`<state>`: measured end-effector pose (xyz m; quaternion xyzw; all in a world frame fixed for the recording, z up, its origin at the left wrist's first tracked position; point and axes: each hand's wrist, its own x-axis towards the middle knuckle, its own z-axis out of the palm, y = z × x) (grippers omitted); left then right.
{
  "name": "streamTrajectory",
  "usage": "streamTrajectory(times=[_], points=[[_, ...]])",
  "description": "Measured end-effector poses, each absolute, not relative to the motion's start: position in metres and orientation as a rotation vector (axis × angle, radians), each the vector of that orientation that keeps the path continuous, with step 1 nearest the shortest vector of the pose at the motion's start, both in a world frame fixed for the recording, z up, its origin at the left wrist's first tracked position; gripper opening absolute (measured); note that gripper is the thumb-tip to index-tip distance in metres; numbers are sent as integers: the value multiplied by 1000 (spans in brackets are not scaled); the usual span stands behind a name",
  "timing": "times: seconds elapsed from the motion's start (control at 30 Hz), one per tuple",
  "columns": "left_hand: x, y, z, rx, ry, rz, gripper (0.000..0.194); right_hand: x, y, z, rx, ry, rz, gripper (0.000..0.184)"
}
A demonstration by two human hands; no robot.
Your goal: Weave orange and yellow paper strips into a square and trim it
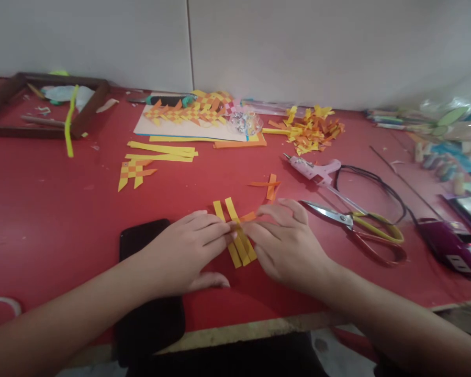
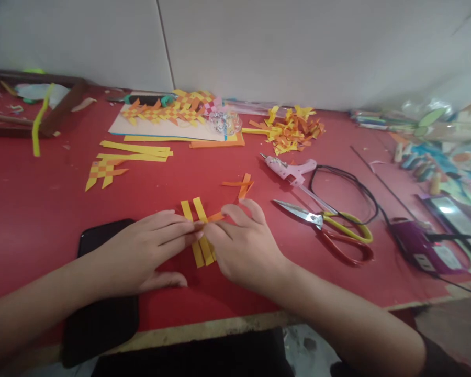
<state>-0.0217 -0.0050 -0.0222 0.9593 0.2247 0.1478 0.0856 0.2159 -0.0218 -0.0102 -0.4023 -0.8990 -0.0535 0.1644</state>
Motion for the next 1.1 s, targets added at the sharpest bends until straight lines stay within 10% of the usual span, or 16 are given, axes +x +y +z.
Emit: streamTrajectory(times=[0.47,1.1], points=[[-23,-3,-22,2875,670,529,51,351,67,7,-1862,-2027,-134,38],[-26,0,-25,2650,847,741,24,338,57,15,-1656,-1958,-13,42]])
